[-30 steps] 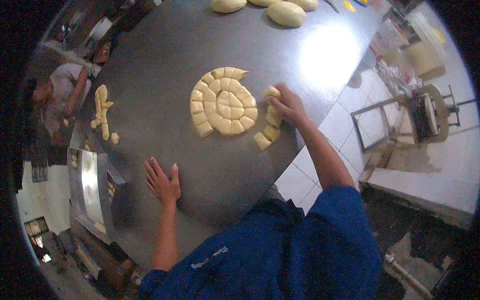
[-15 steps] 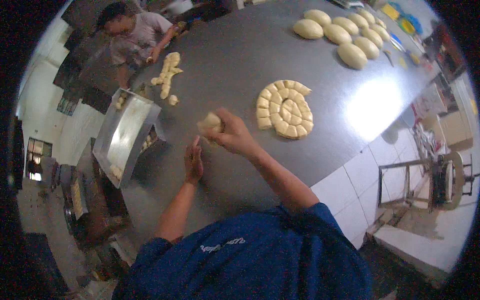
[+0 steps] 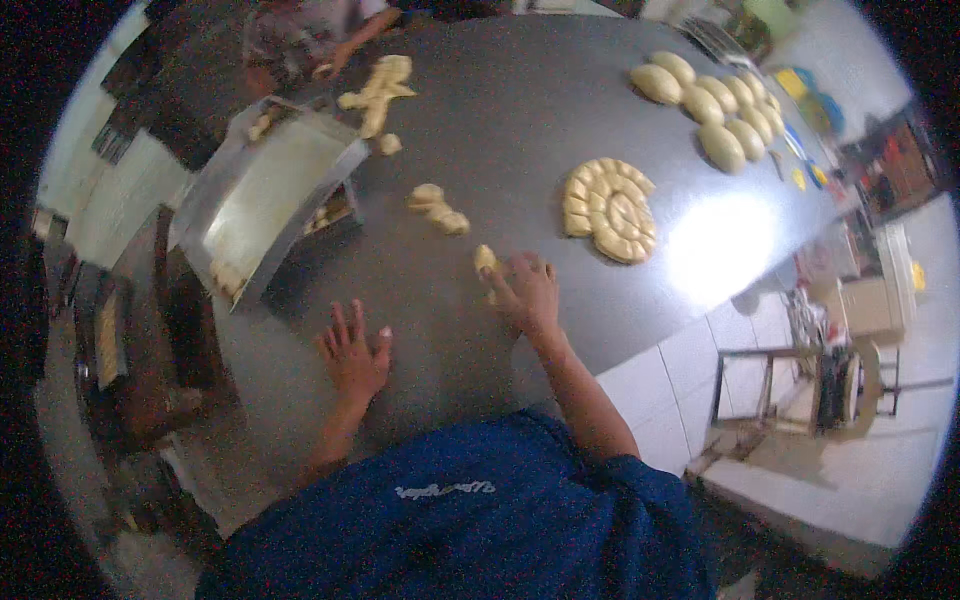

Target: The person shapes dough by hand into small balls and larger braided loaves on a metal table, placing the shaped pieces onto a metal tray.

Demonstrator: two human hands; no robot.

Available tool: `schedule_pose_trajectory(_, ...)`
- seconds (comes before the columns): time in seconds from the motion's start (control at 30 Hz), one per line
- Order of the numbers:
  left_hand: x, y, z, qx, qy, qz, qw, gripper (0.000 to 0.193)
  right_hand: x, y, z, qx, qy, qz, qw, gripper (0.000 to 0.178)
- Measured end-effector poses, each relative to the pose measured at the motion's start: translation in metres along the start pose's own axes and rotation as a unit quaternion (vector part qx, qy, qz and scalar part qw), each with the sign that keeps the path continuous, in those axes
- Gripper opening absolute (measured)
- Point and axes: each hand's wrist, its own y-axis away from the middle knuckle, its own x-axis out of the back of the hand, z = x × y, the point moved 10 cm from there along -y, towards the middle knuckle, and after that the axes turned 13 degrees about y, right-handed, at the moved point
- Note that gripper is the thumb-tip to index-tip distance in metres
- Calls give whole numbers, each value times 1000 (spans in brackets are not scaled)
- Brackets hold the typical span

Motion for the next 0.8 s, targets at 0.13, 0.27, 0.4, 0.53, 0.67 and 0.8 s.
schedule_pose_trajectory(0.13,9,-4,2,-51,121,17,991,72,-30,17,-58,220,51,73,971,37)
schedule_pose_trajectory(0.27,-5,-2,-9,-56,362,70,928,67,-41,31,-64,61,-161,-95,980,32)
schedule_pose_trajectory(0.4,-22,-26,51,13,457,-95,884,52,-20,61,-173,92,-218,-217,947,36)
schedule_pose_trajectory(0.53,53,-54,13,66,467,60,880,73,-31,58,-162,152,-186,-412,879,30)
schedule_pose_trajectory(0.67,85,-75,-37,58,294,203,932,74,-41,33,-79,234,-131,-207,941,28)
schedule_pose_trajectory(0.8,48,-22,4,18,132,135,982,81,-28,76,-55,317,25,-85,944,31)
